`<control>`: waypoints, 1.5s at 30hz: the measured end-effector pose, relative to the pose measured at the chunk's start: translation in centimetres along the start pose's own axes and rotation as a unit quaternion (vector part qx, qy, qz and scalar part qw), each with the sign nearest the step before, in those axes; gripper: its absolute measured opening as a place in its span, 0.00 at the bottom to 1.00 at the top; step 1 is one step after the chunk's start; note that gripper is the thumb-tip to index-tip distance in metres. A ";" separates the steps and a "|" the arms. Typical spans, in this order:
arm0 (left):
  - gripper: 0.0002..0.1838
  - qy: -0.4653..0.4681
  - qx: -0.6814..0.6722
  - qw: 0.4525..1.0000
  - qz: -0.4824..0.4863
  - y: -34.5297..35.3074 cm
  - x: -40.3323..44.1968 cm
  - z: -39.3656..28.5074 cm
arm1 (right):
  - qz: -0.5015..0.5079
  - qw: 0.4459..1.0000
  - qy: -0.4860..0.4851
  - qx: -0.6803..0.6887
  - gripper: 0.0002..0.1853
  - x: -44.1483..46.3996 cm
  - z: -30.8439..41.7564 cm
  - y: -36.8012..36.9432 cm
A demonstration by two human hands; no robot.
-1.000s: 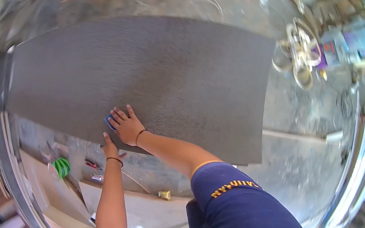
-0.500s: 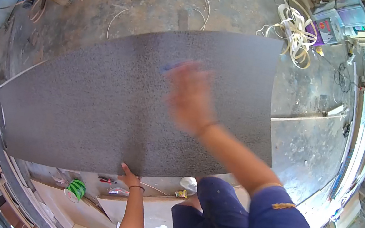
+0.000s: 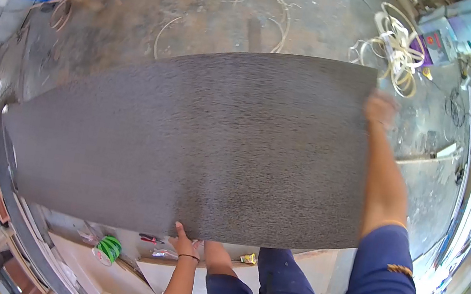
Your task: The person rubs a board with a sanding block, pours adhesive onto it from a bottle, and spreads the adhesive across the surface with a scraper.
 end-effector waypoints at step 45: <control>0.52 0.018 -0.158 0.957 0.244 -33.9 28.1 -30.8 | -0.013 0.729 -0.670 0.140 0.35 -71.7 44.8 3.8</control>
Point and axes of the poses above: each hand's wrist, its own x-axis towards the middle knuckle, its own y-axis out of the palm, z = x × y, the point moved 7 cm from there along x, towards the middle knuckle
